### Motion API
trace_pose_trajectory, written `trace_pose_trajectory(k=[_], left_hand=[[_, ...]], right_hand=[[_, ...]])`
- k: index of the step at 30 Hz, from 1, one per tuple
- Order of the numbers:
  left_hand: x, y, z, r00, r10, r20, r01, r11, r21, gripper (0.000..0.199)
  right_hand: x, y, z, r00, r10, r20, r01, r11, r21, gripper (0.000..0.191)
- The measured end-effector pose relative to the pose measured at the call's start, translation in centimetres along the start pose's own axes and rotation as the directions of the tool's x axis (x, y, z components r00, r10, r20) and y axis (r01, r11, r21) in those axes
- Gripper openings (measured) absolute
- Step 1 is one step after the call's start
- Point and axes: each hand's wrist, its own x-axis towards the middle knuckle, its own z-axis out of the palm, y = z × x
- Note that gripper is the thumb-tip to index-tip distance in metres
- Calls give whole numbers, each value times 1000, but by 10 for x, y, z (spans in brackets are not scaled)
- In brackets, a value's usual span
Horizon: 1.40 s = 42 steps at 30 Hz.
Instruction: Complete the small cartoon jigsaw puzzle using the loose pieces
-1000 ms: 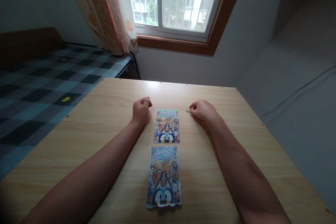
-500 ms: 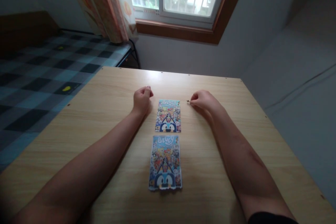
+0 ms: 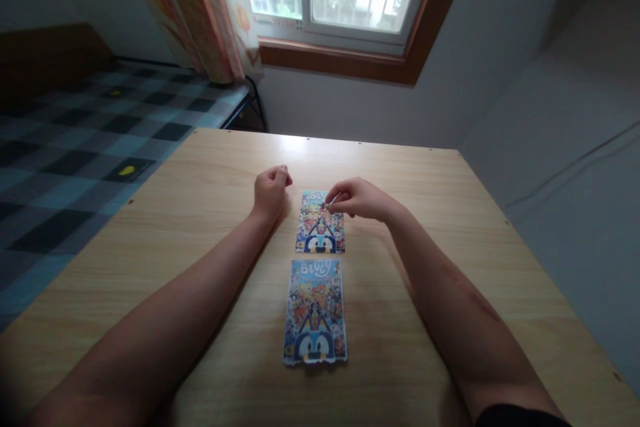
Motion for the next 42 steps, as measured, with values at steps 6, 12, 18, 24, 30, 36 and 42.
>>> trace_pose_trajectory(k=[6,12,18,24,30,36,42], left_hand=[[-1,1,-1,1000,-11,-1,11,999,34,43],[-1,0,-1,1000,-7,2,7,1000,30,43],[-2,0,-2,1000,0,7,-1,1000,29,43],[-3,2,-3,1000,4,9,-5,999,36,43],[-3,2,-3,1000,-1,13,1,999,46,43],[-3,2,-3,1000,-12,13,12,999,53,42],[-3,2,-4,1000,-7,19,6,998,65,43]], right_hand=[[8,0,27,1000,-22,-17,20,993,-119,13],[14,3,46,971,-119,-207,41,937,-347,13],[14,4,52,956,-146,-256,18,895,-445,16],[13,5,51,942,-159,-296,-24,848,-530,16],[12,9,44,943,-156,-294,-18,858,-514,15],[13,10,49,944,-147,-294,-25,859,-511,22],[14,11,50,942,-156,-299,-27,849,-528,20]])
